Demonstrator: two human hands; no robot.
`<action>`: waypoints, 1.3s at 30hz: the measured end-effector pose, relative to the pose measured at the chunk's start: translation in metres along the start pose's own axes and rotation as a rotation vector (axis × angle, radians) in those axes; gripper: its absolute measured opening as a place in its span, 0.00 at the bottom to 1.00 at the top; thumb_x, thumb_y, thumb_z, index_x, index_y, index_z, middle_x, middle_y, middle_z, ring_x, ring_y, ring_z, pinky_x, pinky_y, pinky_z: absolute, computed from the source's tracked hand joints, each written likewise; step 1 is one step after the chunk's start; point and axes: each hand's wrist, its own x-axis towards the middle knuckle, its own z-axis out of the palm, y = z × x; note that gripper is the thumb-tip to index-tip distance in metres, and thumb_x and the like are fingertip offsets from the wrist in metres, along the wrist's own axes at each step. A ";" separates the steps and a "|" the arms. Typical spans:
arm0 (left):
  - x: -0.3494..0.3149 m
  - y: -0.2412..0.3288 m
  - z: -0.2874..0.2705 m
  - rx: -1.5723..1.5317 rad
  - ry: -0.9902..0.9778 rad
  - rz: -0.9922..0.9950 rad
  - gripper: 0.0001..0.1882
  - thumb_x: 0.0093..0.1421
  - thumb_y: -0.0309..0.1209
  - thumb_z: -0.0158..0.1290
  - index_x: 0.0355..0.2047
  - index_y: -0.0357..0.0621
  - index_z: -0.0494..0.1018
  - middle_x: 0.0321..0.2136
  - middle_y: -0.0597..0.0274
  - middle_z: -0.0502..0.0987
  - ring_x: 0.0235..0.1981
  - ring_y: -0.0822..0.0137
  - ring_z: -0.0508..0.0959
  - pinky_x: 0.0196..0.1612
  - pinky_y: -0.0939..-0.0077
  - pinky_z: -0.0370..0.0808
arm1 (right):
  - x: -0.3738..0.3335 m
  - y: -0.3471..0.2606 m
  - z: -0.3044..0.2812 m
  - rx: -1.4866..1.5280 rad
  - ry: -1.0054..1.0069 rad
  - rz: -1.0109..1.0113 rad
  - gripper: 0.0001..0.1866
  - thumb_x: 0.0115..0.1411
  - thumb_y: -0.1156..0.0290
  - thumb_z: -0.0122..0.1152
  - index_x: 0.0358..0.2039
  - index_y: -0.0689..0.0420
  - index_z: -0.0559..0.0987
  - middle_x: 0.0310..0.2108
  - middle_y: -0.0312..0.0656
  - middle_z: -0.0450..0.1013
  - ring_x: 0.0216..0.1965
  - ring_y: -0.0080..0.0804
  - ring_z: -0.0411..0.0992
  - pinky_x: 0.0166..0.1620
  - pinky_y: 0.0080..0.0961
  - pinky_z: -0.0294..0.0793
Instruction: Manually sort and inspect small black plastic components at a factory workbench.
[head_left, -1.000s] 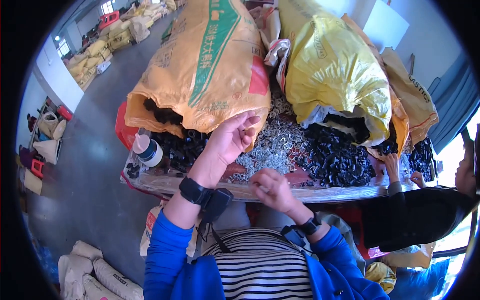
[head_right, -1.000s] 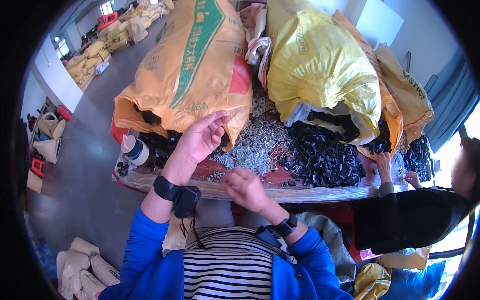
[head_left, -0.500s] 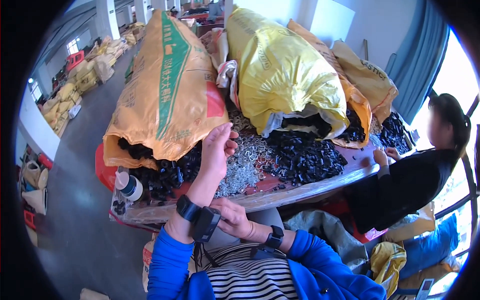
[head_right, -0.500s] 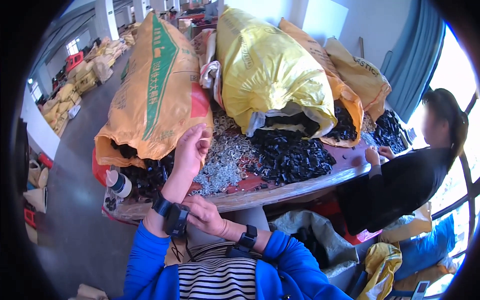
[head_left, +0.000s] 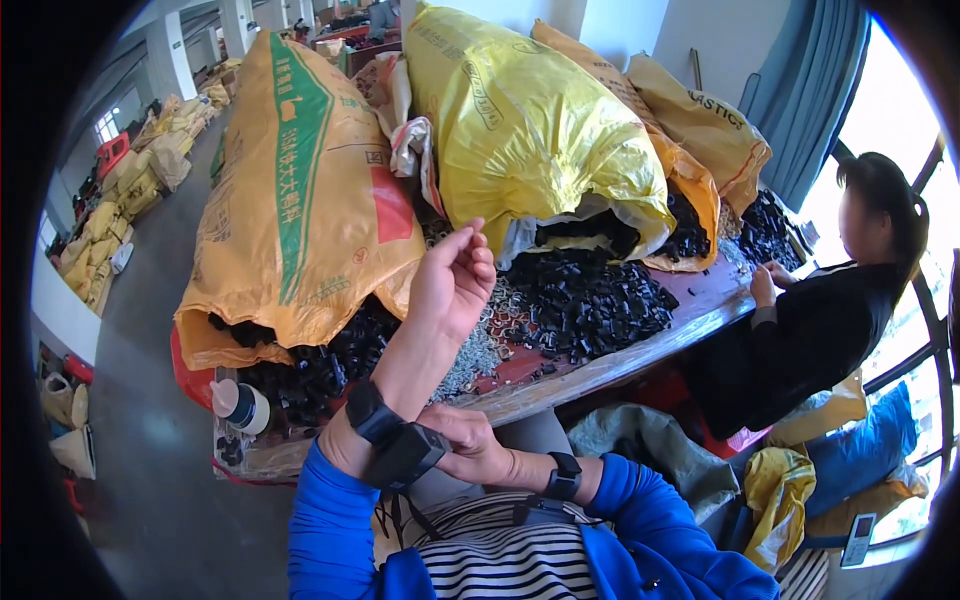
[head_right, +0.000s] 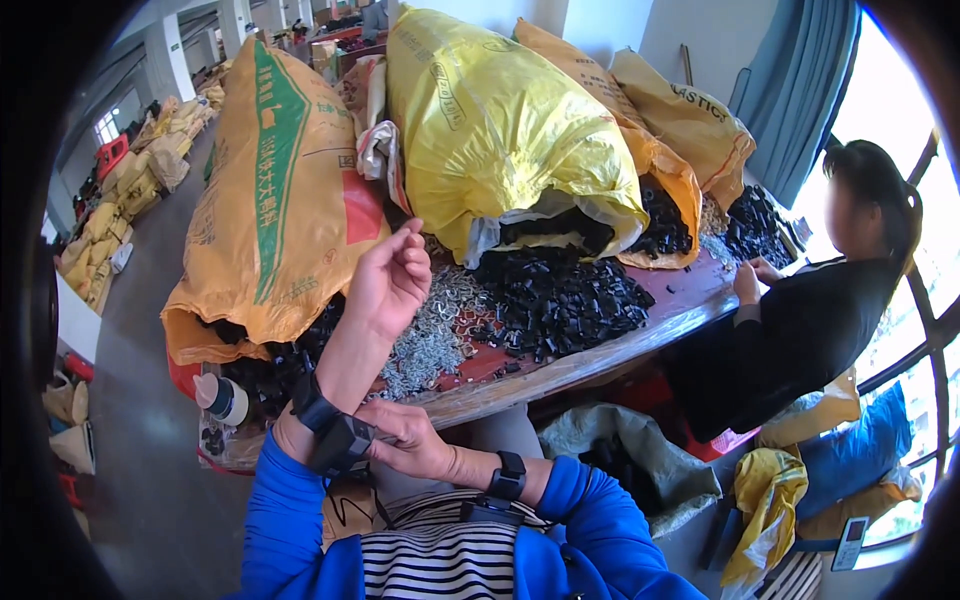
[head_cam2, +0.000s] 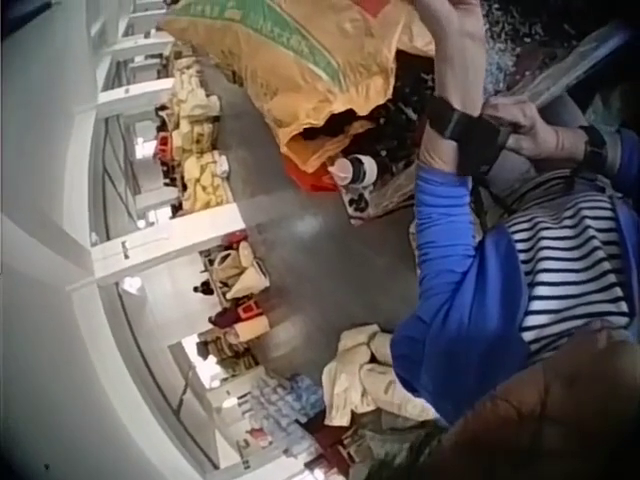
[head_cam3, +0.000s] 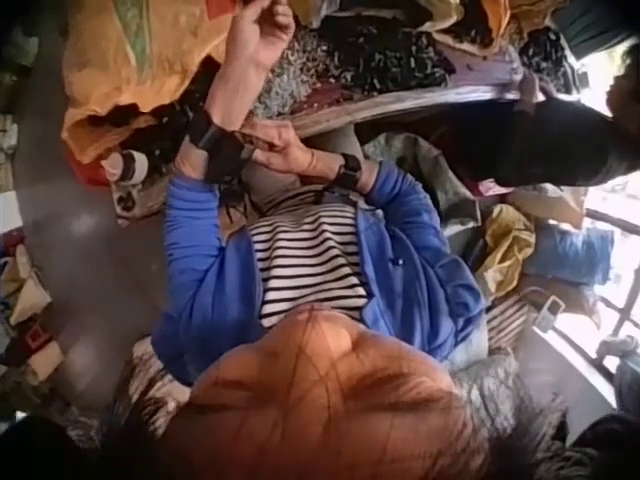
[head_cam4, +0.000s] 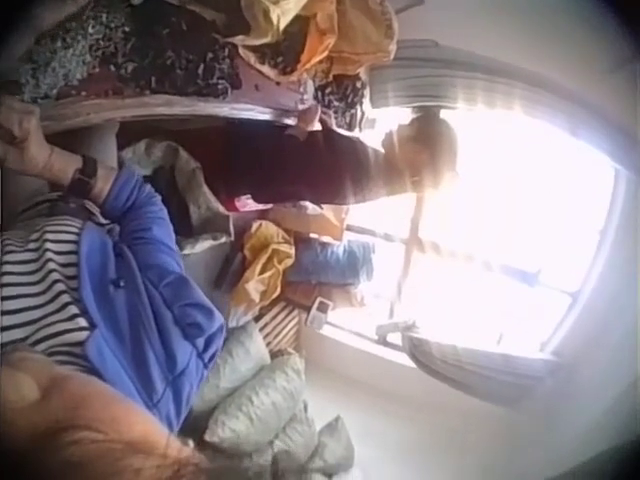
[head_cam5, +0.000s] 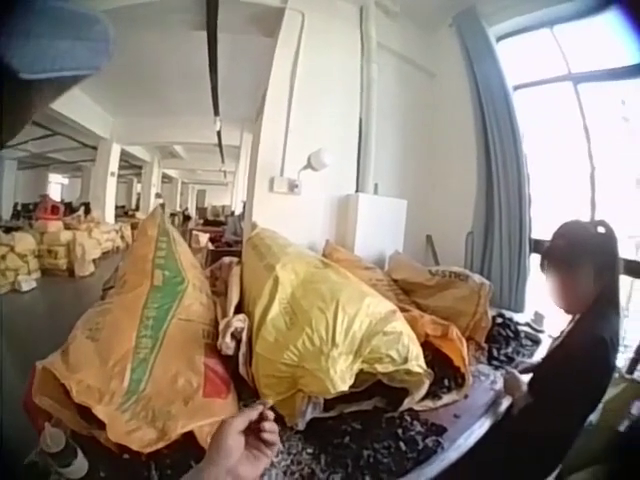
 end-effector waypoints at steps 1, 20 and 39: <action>0.000 0.001 0.004 -0.042 -0.047 0.007 0.07 0.54 0.25 0.43 0.33 0.36 0.67 0.19 0.64 0.69 0.19 0.75 0.68 0.20 0.86 0.67 | 0.002 0.000 -0.003 0.004 -0.007 -0.008 0.14 0.45 0.78 0.55 0.35 0.63 0.69 0.31 0.43 0.68 0.31 0.34 0.68 0.36 0.22 0.67; 0.050 -0.040 -0.023 -0.439 -0.017 -0.233 0.09 0.53 0.22 0.41 0.35 0.34 0.65 0.20 0.63 0.67 0.20 0.74 0.67 0.22 0.85 0.66 | -0.005 0.052 -0.054 1.224 -0.116 0.589 0.37 0.51 0.59 0.48 0.55 0.61 0.43 0.54 0.44 0.49 0.55 0.30 0.49 0.55 0.28 0.48; 0.043 -0.039 0.043 0.433 -0.096 0.863 0.07 0.52 0.24 0.43 0.32 0.37 0.67 0.18 0.66 0.67 0.17 0.76 0.65 0.19 0.86 0.61 | -0.007 0.077 -0.044 0.817 -0.215 0.454 0.28 0.53 0.67 0.34 0.54 0.64 0.48 0.52 0.43 0.52 0.54 0.29 0.50 0.53 0.24 0.50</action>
